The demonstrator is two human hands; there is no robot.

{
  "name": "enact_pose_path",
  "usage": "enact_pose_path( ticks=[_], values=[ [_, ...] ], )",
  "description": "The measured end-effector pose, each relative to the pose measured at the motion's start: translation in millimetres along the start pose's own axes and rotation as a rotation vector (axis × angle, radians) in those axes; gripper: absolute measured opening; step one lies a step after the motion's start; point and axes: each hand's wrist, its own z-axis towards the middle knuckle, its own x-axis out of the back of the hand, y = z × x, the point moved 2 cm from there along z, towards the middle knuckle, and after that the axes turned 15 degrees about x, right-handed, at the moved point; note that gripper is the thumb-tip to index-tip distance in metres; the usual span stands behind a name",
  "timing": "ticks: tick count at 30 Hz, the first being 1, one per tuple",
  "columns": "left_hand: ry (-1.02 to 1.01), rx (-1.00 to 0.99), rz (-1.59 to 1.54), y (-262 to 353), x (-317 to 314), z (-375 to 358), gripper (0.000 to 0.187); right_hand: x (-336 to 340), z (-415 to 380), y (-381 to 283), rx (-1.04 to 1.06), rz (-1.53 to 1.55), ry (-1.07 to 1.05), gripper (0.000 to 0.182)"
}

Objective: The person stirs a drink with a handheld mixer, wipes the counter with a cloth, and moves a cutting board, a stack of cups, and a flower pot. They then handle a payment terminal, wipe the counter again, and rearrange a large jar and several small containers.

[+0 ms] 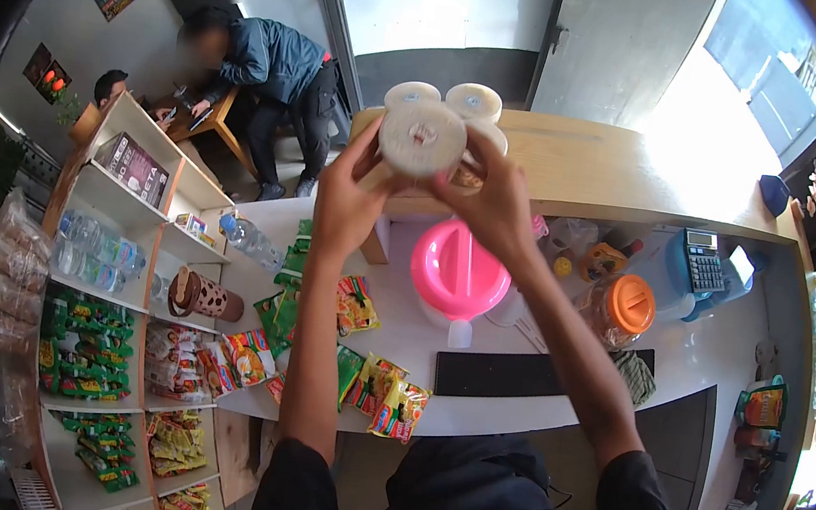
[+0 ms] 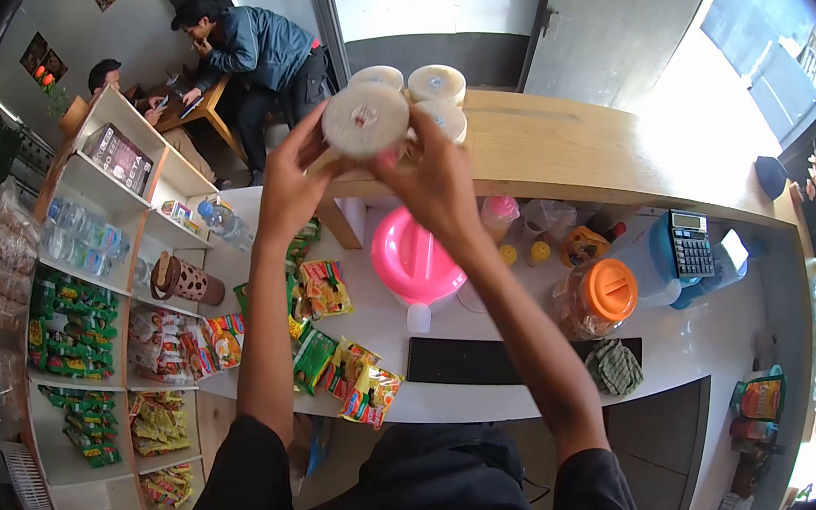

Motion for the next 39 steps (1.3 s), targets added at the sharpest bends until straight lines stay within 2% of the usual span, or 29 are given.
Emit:
enact_pose_path(
  ticks=[6, 11, 15, 18, 39],
  values=[
    [-0.083, 0.005, -0.118, -10, -19, 87, 0.067, 21, 73, 62, 0.089, 0.023, -0.014, 0.063],
    [-0.034, 0.007, -0.034, -37, -25, 117, 0.066, 25, 84, 83, -0.009, -0.102, -0.09, 0.066],
    [-0.006, 0.038, 0.046, -49, -25, 120, 0.066, 23, 82, 95, -0.042, -0.031, -0.114, 0.068],
    [-0.032, 0.021, 0.006, -52, -25, 117, 0.066, 23, 80, 99, -0.096, -0.026, -0.173, 0.078],
    [-0.016, 0.013, -0.051, -53, -24, 109, 0.064, 19, 72, 106, -0.116, 0.141, -0.109, 0.079]
  ],
)
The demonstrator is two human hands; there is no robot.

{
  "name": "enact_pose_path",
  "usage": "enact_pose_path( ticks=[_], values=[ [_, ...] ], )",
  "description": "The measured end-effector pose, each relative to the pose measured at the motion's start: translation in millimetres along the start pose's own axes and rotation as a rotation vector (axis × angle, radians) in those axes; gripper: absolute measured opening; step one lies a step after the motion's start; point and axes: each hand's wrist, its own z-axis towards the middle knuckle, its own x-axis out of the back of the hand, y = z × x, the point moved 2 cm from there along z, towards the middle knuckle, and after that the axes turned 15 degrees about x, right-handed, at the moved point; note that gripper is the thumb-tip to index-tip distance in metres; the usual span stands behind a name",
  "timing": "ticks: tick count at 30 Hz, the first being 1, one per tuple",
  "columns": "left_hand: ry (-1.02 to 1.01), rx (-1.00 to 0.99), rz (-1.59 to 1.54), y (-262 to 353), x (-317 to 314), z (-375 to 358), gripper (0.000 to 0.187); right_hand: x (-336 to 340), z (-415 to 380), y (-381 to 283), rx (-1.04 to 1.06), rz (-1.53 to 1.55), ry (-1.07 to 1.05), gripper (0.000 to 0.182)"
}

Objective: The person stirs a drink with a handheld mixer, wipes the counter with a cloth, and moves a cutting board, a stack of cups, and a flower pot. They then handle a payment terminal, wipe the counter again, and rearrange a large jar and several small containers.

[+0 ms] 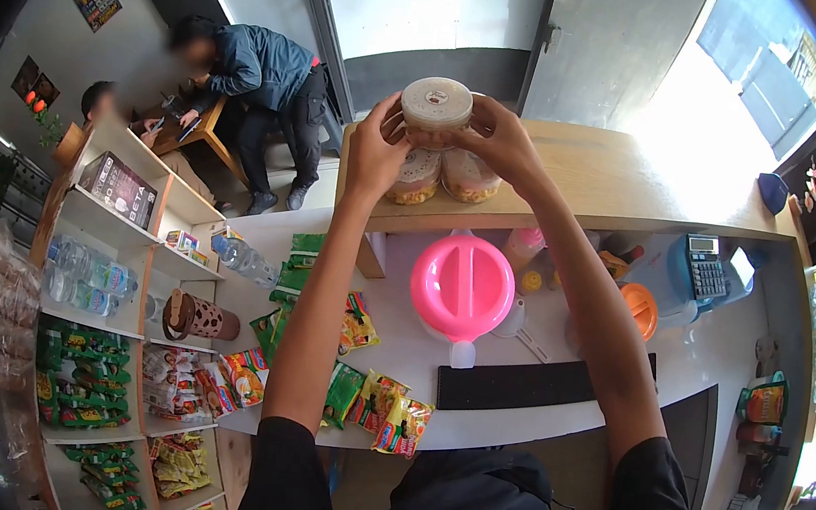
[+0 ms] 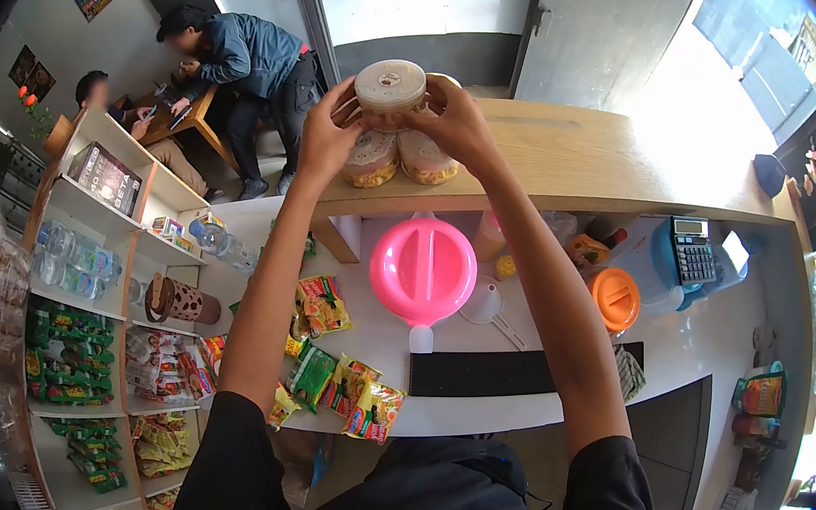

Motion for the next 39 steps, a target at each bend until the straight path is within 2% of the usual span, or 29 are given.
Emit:
enact_pose_path(
  ticks=[9, 13, 18, 20, 25, 32, 34, 38, 39],
  values=[
    [-0.016, 0.04, 0.106, 3, 5, -9, 0.062, 3, -6, 2, 0.043, -0.007, -0.009, 0.08],
    [0.02, 0.059, -0.007, -3, 10, -22, 0.059, 8, -12, 9, 0.039, -0.085, 0.021, 0.077],
    [0.128, 0.03, -0.108, 15, 15, -83, 0.049, 15, -34, -12, 0.0, -0.086, 0.135, 0.065],
    [0.194, 0.066, -0.178, 9, 14, -116, 0.043, 19, -49, -10, 0.066, -0.119, 0.197, 0.057],
    [0.282, 0.221, -0.225, -33, -7, -202, 0.031, 16, -95, -25, 0.194, -0.337, 0.209, 0.044],
    [0.266, 0.39, -0.148, -83, -34, -286, 0.032, 1, -178, -48, 0.084, -0.466, 0.172, 0.05],
    [0.282, 0.419, -0.169, -92, -40, -303, 0.032, -16, -224, -41, 0.136, -0.463, 0.229, 0.052],
    [0.12, 0.606, -0.127, -112, -46, -329, 0.032, -45, -308, -52, -0.056, -0.447, 0.308, 0.051],
    [0.06, 0.586, -0.063, -122, -46, -337, 0.035, -47, -324, -53, -0.094, -0.45, 0.319, 0.051]
  ],
)
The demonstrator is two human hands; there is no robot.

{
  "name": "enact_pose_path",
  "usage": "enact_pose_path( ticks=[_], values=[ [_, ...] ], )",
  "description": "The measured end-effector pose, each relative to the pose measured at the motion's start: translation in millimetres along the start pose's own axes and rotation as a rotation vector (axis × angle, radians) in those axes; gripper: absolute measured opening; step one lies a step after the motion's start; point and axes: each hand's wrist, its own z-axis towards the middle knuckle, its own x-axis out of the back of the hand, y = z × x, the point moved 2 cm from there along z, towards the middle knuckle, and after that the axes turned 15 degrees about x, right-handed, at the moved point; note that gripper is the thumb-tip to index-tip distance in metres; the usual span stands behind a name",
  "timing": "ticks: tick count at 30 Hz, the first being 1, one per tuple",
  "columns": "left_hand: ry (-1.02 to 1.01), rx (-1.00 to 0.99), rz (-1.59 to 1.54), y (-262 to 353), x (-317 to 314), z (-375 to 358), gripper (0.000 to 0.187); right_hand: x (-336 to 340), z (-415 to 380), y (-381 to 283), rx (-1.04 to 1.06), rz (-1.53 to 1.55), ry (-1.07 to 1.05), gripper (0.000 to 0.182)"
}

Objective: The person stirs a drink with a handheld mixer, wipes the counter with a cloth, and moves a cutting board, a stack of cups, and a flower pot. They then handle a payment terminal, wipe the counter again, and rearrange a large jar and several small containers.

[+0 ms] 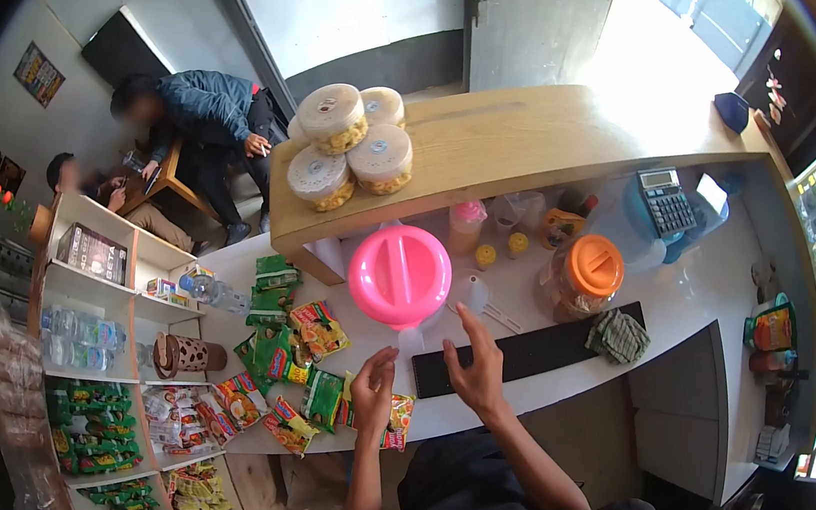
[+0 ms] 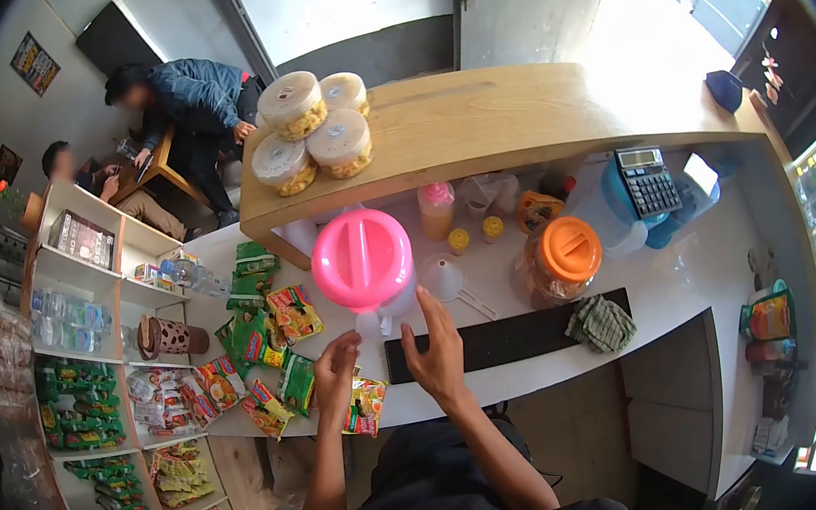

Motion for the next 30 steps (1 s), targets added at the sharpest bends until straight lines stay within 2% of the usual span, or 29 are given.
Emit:
enact_pose_path(
  ticks=[4, 9, 17, 23, 30],
  values=[
    [-0.117, 0.095, 0.129, -29, -6, -12, 0.037, 27, -53, 26, -0.157, 0.065, -0.141, 0.048],
    [-0.164, 0.215, 0.221, -51, -34, -34, 0.043, 84, -105, 61, -0.373, 0.073, -0.234, 0.04],
    [-0.218, 0.184, 0.288, -76, -129, -96, 0.043, 182, -158, 86, -0.555, 0.128, -0.201, 0.036],
    [-0.319, 0.194, 0.308, -96, -190, -142, 0.042, 221, -187, 105, -0.653, 0.212, -0.185, 0.037],
    [-0.355, 0.233, 0.387, -111, -213, -117, 0.042, 235, -189, 126, -0.688, 0.256, -0.17, 0.037]
  ],
)
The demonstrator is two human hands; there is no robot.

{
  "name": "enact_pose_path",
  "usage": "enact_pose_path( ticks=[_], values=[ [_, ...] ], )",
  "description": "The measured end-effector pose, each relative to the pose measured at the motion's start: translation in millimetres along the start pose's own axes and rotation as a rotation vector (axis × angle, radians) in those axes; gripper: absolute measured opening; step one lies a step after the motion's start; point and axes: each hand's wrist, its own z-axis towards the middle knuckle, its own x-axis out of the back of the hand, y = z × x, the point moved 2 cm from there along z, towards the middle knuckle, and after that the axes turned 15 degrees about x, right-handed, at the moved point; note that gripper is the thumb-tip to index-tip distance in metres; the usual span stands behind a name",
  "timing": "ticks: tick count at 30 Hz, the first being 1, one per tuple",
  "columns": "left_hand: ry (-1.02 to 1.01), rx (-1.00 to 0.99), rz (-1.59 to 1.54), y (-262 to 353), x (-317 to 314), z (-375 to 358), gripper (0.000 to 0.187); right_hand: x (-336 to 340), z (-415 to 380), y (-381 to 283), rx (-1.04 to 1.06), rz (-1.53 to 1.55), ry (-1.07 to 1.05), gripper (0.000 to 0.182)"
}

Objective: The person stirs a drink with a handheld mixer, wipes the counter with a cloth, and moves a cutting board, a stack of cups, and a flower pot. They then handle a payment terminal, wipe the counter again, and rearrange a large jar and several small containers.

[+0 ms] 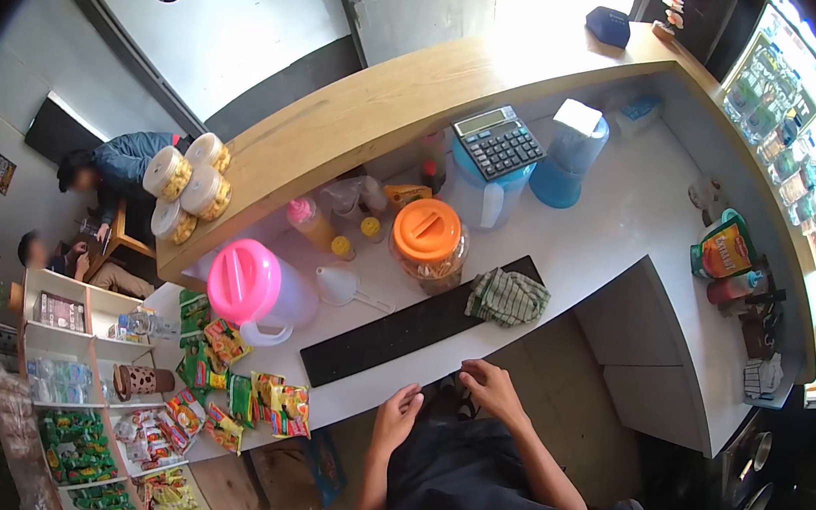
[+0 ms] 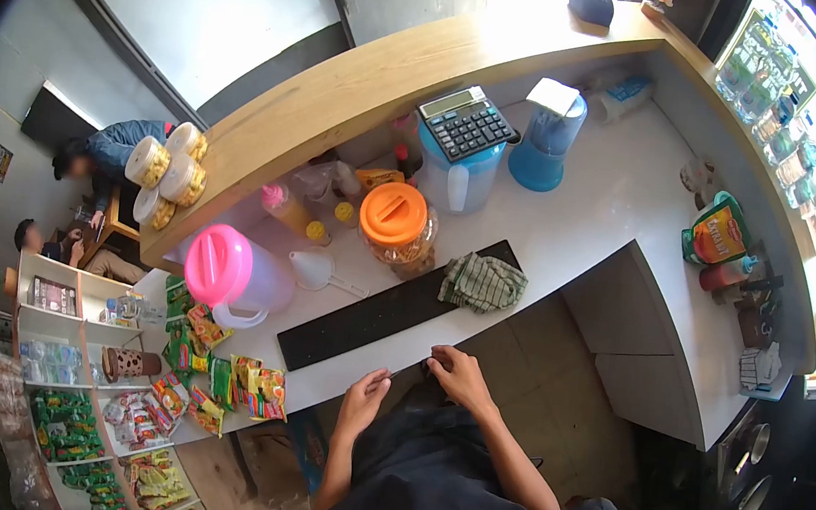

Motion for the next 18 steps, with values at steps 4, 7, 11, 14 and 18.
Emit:
enact_pose_path(
  ticks=[4, 7, 11, 14, 18],
  values=[
    [-0.001, -0.07, 0.056, 34, 0, 38, 0.039, 18, 14, 7, -0.01, -0.048, 0.02, 0.036],
    [0.006, -0.122, 0.048, 70, -4, 56, 0.037, 38, 27, 3, -0.024, -0.084, 0.056, 0.035],
    [0.01, -0.182, 0.0, 92, -9, 74, 0.036, 57, 42, 8, -0.005, -0.132, 0.168, 0.035],
    [0.059, -0.154, -0.102, 95, -7, 93, 0.046, 60, 60, 1, 0.0, -0.091, 0.187, 0.043],
    [0.266, -0.205, -0.088, 110, -1, 120, 0.081, 58, 104, 9, 0.197, -0.075, 0.136, 0.075]
  ],
)
